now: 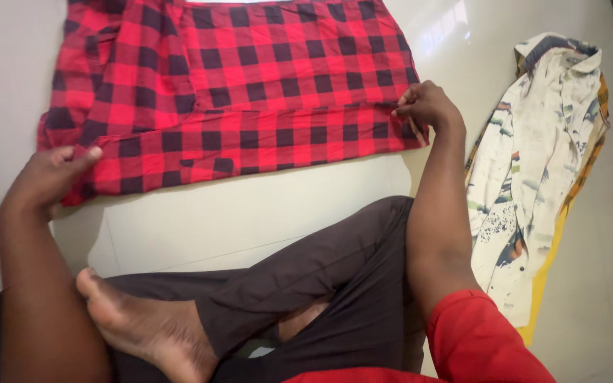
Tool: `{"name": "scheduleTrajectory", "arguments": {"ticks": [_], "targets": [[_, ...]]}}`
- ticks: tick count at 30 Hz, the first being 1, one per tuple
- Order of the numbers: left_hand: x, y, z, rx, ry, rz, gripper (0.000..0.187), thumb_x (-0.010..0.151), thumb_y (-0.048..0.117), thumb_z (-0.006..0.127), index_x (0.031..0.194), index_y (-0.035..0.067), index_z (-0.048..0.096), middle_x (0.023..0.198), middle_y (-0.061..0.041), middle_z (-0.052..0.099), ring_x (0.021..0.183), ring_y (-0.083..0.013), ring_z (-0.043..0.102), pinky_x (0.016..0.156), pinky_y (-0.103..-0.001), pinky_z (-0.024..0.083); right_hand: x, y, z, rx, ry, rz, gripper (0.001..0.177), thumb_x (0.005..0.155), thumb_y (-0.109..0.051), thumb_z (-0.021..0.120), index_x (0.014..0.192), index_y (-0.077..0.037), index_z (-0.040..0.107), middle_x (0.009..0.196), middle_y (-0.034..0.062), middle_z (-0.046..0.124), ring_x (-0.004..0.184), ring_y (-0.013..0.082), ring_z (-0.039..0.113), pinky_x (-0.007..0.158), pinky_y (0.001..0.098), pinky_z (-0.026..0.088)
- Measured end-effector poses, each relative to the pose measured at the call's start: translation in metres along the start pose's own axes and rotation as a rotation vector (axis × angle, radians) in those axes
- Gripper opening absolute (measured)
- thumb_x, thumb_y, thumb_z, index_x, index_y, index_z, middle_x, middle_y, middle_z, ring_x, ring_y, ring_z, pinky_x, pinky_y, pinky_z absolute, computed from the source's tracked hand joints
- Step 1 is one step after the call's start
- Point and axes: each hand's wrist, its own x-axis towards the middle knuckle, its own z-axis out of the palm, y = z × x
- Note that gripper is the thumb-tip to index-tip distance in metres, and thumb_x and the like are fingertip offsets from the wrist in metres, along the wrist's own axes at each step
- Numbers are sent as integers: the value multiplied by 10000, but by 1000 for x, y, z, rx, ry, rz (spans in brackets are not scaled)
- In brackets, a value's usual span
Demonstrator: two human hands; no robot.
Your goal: The person smooths out a red and black checkered shirt on the floor, fastens several buttons along the front, and begins folding the sleeves and the body of the garment.
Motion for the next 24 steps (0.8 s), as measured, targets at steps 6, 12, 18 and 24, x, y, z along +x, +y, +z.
{"name": "scheduleTrajectory", "arguments": {"ticks": [6,12,18,24], "targets": [[-1,2,-8,116,-147,-88,574,911,441,797,1278,22,657,1097,-110,644,961,-187,555,813,-417,464,-5,15,-5,230,82,-162,267,936,-220,807,1024,-38,634,898,24,653,760,99,591,643,283,483],[-8,-6,-11,-41,-290,-42,566,757,274,823,1268,63,704,1207,-65,759,1088,-183,665,959,-360,494,-5,21,8,287,-97,-5,456,769,-9,815,1141,-61,556,940,56,605,766,142,681,625,312,550],[23,-41,-25,257,-215,-52,457,785,265,895,1130,14,731,1084,-152,735,923,-249,648,861,-455,503,2,45,12,229,101,-19,482,761,33,842,1156,-68,585,1009,44,667,798,138,668,629,313,577],[36,-71,-37,335,-186,201,409,940,513,705,911,109,770,756,-56,695,703,-183,588,689,-388,509,12,78,16,411,24,-90,315,931,-243,869,1089,-108,632,980,2,629,815,120,569,617,304,477]]}}
